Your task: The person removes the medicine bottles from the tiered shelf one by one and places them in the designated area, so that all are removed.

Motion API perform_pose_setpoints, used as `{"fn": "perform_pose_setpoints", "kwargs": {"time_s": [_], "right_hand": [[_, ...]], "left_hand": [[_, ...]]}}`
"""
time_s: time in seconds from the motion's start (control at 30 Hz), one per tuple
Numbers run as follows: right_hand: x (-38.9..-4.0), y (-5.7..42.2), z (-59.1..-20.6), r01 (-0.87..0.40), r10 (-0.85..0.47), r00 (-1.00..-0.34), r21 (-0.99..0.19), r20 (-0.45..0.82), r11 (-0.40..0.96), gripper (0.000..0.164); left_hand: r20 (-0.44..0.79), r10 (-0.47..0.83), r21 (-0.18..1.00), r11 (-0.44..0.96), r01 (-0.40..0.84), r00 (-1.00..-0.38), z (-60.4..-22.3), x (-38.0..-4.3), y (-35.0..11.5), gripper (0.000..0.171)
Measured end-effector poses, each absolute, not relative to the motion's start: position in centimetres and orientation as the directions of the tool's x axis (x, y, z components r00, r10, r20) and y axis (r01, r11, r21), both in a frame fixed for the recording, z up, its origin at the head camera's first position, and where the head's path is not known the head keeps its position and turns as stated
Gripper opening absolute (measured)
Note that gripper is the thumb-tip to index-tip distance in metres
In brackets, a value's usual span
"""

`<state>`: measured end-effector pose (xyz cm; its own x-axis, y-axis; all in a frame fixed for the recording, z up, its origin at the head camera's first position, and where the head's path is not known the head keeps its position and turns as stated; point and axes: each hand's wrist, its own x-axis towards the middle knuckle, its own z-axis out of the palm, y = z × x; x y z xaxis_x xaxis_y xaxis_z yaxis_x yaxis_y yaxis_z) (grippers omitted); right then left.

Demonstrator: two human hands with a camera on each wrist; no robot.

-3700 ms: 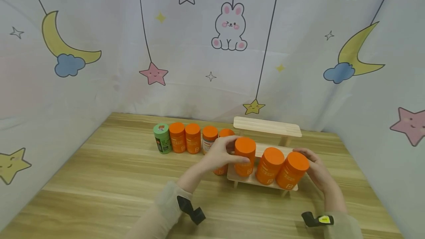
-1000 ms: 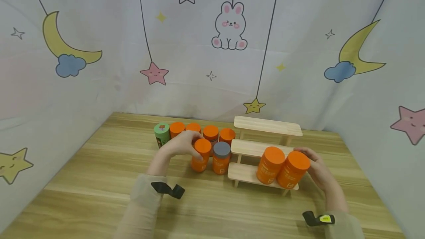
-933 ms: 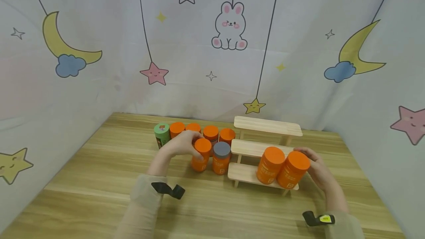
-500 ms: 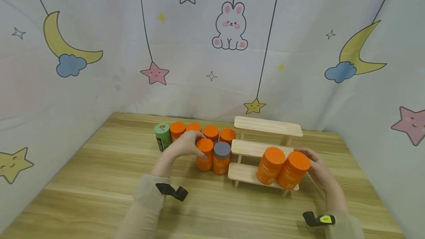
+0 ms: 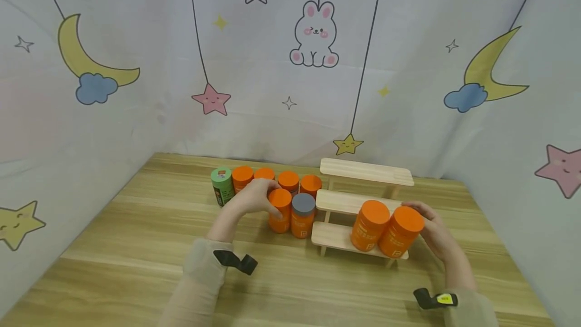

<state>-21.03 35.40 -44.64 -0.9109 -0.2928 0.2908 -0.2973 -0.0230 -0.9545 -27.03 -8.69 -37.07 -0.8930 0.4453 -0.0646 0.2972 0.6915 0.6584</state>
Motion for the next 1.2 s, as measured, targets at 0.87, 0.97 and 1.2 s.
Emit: {"fn": "perform_pose_setpoints", "kwargs": {"time_s": [0.87,0.97,1.2], "right_hand": [[-20.9,35.4,-44.3,-0.267,-0.288,-0.922,-0.964,0.259,-0.012,0.046],[-20.9,35.3,-44.3,-0.273,-0.29,-0.919,-0.962,0.267,-0.021,0.046],[-20.9,35.3,-44.4,-0.273,-0.278,-0.922,-0.962,0.269,-0.025,0.044]], "left_hand": [[0.181,0.315,0.892,0.346,0.29,-0.932,-34.7,-25.3,-7.3,0.041],[0.216,0.309,0.908,0.285,0.307,-0.926,-34.9,-25.1,-6.3,0.039],[0.3,0.341,0.912,0.171,0.372,-0.891,-35.3,-24.6,-4.1,0.042]]}}
